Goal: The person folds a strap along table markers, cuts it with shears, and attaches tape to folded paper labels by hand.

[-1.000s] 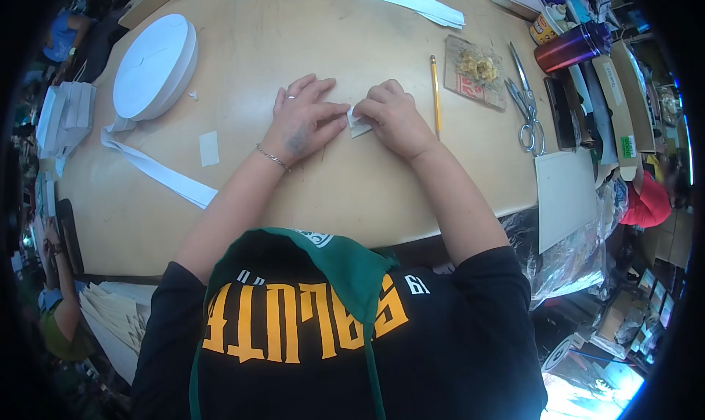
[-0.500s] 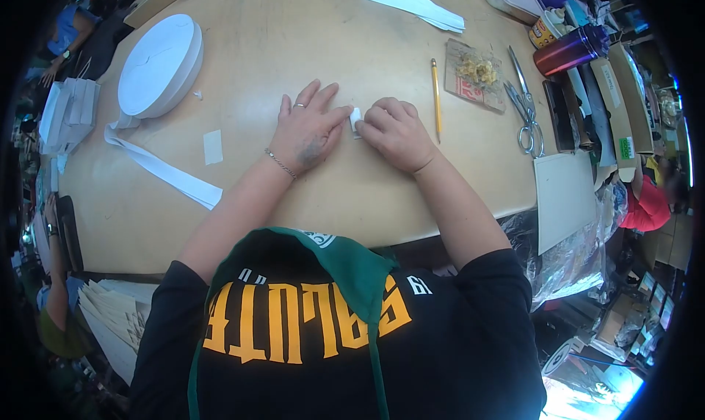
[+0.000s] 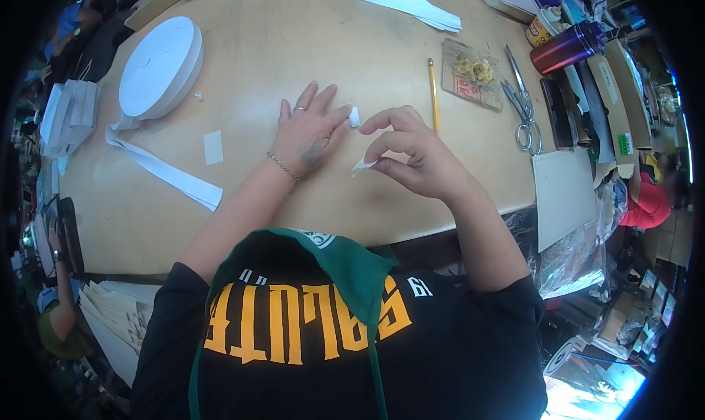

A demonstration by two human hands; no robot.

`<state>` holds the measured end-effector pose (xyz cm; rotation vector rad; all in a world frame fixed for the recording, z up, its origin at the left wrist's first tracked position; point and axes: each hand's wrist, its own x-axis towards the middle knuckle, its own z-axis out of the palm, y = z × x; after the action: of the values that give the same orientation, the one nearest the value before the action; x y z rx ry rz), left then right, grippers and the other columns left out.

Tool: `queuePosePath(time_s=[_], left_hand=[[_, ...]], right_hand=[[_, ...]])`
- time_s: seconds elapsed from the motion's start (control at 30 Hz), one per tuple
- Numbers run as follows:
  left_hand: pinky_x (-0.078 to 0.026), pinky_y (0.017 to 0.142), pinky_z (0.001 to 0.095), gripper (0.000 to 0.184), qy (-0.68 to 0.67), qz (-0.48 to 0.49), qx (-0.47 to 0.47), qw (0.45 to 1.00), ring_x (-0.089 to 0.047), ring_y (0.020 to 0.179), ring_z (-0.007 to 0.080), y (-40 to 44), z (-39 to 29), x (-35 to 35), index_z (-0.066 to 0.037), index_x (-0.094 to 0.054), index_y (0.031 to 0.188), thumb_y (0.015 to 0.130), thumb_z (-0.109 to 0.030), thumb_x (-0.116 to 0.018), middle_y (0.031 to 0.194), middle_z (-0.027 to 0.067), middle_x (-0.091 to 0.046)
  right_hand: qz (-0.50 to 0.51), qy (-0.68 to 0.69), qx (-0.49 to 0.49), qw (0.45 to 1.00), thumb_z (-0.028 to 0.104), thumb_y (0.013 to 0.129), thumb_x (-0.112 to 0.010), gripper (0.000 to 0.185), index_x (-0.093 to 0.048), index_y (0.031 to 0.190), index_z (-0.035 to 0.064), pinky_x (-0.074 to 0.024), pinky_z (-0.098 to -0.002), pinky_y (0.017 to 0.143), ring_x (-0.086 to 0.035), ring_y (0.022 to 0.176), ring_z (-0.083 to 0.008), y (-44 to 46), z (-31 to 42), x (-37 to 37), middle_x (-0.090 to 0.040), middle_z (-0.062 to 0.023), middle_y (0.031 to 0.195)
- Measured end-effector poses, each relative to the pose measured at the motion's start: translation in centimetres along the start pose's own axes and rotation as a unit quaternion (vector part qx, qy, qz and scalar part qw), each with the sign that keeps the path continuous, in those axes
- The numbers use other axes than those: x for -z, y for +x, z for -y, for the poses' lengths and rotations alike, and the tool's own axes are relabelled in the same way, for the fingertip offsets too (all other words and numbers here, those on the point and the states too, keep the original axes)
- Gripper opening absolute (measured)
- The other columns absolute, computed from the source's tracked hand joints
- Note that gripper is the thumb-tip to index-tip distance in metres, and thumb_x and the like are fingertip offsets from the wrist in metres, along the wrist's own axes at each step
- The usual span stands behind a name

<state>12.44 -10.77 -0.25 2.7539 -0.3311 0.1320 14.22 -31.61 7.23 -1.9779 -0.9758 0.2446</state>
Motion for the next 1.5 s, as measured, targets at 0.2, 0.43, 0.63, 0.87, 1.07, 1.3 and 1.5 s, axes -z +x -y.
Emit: queuePosePath(time_s=[0.2,0.43,0.63,0.87,1.07,1.3,1.5], left_hand=[[-0.024,0.096,0.0703,0.029,-0.01,-0.013,0.025,1.0,-0.027,0.133,0.0368,0.2,-0.8,-0.6,-0.022,-0.06,0.111,0.087,-0.037,-0.055,0.138,0.0095,-0.039],[-0.025,0.095,0.07,0.032,-0.011,-0.03,0.039,0.999,-0.027,0.133,0.0369,0.2,-1.0,-0.9,-0.022,-0.06,0.111,0.083,-0.037,-0.06,0.138,0.0098,-0.04],[-0.026,0.095,0.0693,0.036,-0.034,-0.031,0.053,0.998,-0.028,0.133,0.0347,0.1,-1.0,-0.8,-0.022,-0.061,0.111,0.078,-0.037,-0.066,0.138,0.0087,-0.041],[-0.024,0.1,0.0662,0.032,-0.055,-0.024,0.066,0.996,-0.027,0.134,0.0326,0.2,-1.0,-0.6,-0.021,-0.063,0.107,0.08,-0.038,-0.063,0.138,0.0092,-0.04],[-0.024,0.1,0.0661,0.029,-0.066,-0.027,0.071,0.995,-0.028,0.134,0.0315,0.2,-0.8,-0.6,-0.02,-0.064,0.104,0.079,-0.035,-0.062,0.138,0.008,-0.041],[-0.024,0.1,0.0655,0.028,-0.072,-0.033,0.071,0.994,-0.028,0.134,0.0303,0.2,-0.8,-0.8,-0.018,-0.064,0.102,0.08,-0.035,-0.06,0.138,0.0069,-0.041],[-0.023,0.101,0.0651,0.027,-0.072,-0.027,0.072,0.994,-0.027,0.134,0.0301,0.2,-0.7,-0.9,-0.018,-0.064,0.1,0.08,-0.035,-0.061,0.138,0.0065,-0.04]], right_hand=[[0.111,0.446,0.135,0.878,0.014,0.078,-0.067,0.01,-0.062,0.076,0.0057,-0.0383,-0.0368,0.091,-0.053,0.1,-0.027,-1.1,1.4,3.1,-0.062,-0.0148,0.104],[0.011,0.386,0.01,0.922,0.012,0.083,-0.064,0.01,-0.059,0.087,0.0052,-0.0452,-0.0304,0.076,-0.057,0.085,-0.018,-0.9,-0.2,4.0,-0.061,-0.0052,0.087],[0.036,0.267,-0.243,0.932,0.004,0.082,-0.064,0.016,-0.055,0.096,0.0055,-0.0428,-0.0215,0.069,-0.051,0.076,-0.0058,4.6,-6.1,-0.6,-0.056,0.0018,0.083],[0.099,0.17,-0.268,0.943,-0.003,0.08,-0.063,0.032,-0.052,0.108,0.0064,-0.0425,-0.0196,0.069,-0.052,0.076,-0.0047,6.2,-7.8,-0.5,-0.056,0.0017,0.083],[0.085,0.141,-0.288,0.944,-0.006,0.079,-0.062,0.04,-0.047,0.114,0.0062,-0.0423,-0.02,0.065,-0.053,0.073,-0.0055,6.6,-7.1,-0.9,-0.057,-0.0005,0.079],[0.077,0.135,-0.289,0.945,-0.007,0.079,-0.062,0.037,-0.047,0.111,0.0058,-0.0404,-0.0214,0.059,-0.051,0.068,-0.006,6.6,-6.9,-1.3,-0.055,0.0003,0.073],[0.066,0.018,-0.306,0.95,-0.002,0.079,-0.064,0.034,-0.047,0.106,0.007,-0.0387,-0.0234,0.058,-0.047,0.066,-0.0067,6.7,-5.5,-1.7,-0.051,0.0017,0.071]])
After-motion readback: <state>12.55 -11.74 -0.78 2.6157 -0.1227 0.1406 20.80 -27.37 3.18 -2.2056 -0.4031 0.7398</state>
